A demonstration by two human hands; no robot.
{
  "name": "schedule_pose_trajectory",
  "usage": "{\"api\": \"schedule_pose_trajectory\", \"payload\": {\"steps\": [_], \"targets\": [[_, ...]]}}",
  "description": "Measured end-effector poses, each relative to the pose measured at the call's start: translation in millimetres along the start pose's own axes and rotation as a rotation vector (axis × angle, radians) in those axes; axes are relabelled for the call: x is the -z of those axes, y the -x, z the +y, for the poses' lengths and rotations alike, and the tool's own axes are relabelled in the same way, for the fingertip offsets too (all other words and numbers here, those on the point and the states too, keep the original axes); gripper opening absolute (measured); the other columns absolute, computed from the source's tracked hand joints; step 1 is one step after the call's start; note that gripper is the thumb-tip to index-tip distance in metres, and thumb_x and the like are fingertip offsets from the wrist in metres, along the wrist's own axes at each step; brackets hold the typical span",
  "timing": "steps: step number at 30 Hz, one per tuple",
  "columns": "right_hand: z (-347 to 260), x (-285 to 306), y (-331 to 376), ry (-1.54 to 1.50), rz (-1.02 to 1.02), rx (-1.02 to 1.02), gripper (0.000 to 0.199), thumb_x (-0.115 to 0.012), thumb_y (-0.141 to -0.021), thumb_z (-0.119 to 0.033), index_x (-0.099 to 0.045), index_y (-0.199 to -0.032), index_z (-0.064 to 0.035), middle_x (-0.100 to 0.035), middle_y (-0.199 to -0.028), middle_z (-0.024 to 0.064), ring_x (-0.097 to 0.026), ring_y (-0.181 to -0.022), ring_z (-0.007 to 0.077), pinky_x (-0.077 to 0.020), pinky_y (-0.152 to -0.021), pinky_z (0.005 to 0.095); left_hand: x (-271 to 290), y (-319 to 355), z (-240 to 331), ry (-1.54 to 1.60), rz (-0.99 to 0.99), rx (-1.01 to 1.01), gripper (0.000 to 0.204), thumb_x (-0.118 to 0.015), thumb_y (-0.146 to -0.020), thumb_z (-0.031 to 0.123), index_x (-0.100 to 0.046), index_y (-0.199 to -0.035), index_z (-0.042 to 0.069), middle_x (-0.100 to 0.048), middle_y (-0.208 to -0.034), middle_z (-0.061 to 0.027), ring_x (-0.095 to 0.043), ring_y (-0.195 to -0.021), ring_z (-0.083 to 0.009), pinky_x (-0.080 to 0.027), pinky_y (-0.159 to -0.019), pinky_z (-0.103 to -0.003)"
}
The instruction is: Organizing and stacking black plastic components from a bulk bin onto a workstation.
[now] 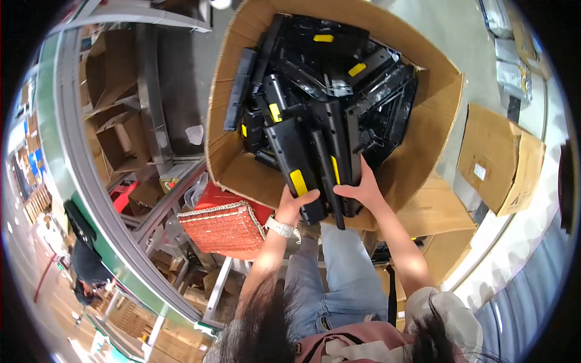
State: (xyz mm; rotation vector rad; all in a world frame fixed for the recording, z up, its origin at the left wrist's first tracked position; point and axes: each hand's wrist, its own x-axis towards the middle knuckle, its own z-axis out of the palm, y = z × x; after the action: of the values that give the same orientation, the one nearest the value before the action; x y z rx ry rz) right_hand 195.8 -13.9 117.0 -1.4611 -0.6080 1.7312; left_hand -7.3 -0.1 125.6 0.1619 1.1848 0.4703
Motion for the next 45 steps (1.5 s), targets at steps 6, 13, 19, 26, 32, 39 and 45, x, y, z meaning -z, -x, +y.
{"api": "schedule_pose_trajectory", "payload": {"steps": [6, 13, 19, 26, 32, 39, 45], "targets": [[-92, -41, 77, -0.111, -0.193, -0.172, 0.085, -0.079, -0.062, -0.021, -0.037, -0.133, -0.0004, -0.055, -0.120, 0.0089, -0.052, -0.110, 0.0194, -0.0380, -0.098, 0.0325, -26, 142, 24, 0.107, 0.085, -0.246, 0.069, -0.072, -0.074, 0.002, -0.035, -0.132, 0.006, -0.051, -0.117, -0.0040, -0.052, -0.107, -0.0157, -0.042, -0.093, -0.031], [-120, -134, 145, 0.027, -0.556, -0.441, 0.091, -0.077, -0.055, -0.010, -0.035, -0.136, -0.0022, -0.055, -0.122, 0.0104, -0.055, -0.111, 0.0244, -0.0415, -0.098, 0.0368, 8, 291, -40, 0.301, 0.281, -0.528, 0.090, -0.076, -0.073, 0.007, -0.017, -0.140, -0.001, -0.043, -0.127, -0.0099, -0.043, -0.118, -0.0202, -0.032, -0.102, -0.030], [-101, -227, 203, 0.395, -1.071, -0.616, 0.100, -0.085, -0.055, -0.020, -0.032, -0.138, -0.0037, -0.053, -0.124, 0.0099, -0.053, -0.114, 0.0254, -0.0404, -0.099, 0.0359, 15, 388, -134, 0.590, 0.515, -0.924, 0.091, -0.075, -0.074, 0.011, -0.017, -0.142, 0.005, -0.030, -0.138, -0.0066, -0.026, -0.131, -0.0178, -0.021, -0.109, -0.030], [-53, -362, 316, 0.682, -1.682, -0.504, 0.102, -0.078, -0.061, -0.020, -0.020, -0.143, -0.0043, -0.045, -0.129, 0.0121, -0.047, -0.117, 0.0244, -0.0369, -0.100, 0.0331, 16, 431, -214, 0.849, 1.130, -1.195, 0.088, -0.076, -0.072, 0.015, -0.022, -0.140, 0.005, -0.037, -0.135, -0.0090, -0.034, -0.127, -0.0205, -0.027, -0.107, -0.033], [22, -447, 458, 0.817, -1.972, -0.362, 0.108, -0.076, -0.057, -0.033, -0.018, -0.143, -0.0026, -0.042, -0.131, 0.0132, -0.045, -0.119, 0.0243, -0.0348, -0.101, 0.0358, 62, 527, -299, 0.911, 1.494, -1.246, 0.087, -0.077, -0.073, 0.021, -0.024, -0.140, 0.002, -0.041, -0.133, -0.0127, -0.040, -0.123, -0.0218, -0.033, -0.103, -0.033], [101, -498, 615, 0.670, -2.098, -0.416, 0.106, -0.073, -0.059, -0.034, -0.017, -0.144, -0.0029, -0.041, -0.131, 0.0127, -0.044, -0.120, 0.0234, -0.0331, -0.102, 0.0325, 93, 678, -389, 0.971, 1.577, -1.398, 0.073, -0.073, -0.077, 0.019, -0.032, -0.136, 0.000, -0.046, -0.127, -0.0110, -0.044, -0.119, -0.0199, -0.035, -0.101, -0.033], [141, -554, 673, 0.789, -2.151, -0.555, 0.098, -0.068, -0.062, -0.036, -0.023, -0.143, -0.0024, -0.042, -0.131, 0.0130, -0.044, -0.119, 0.0234, -0.0344, -0.100, 0.0317, 121, 738, -423, 0.938, 1.818, -1.285, 0.057, -0.075, -0.074, 0.023, -0.050, -0.121, 0.001, -0.051, -0.110, -0.0118, -0.051, -0.105, -0.0243, -0.038, -0.094, -0.034]]}}
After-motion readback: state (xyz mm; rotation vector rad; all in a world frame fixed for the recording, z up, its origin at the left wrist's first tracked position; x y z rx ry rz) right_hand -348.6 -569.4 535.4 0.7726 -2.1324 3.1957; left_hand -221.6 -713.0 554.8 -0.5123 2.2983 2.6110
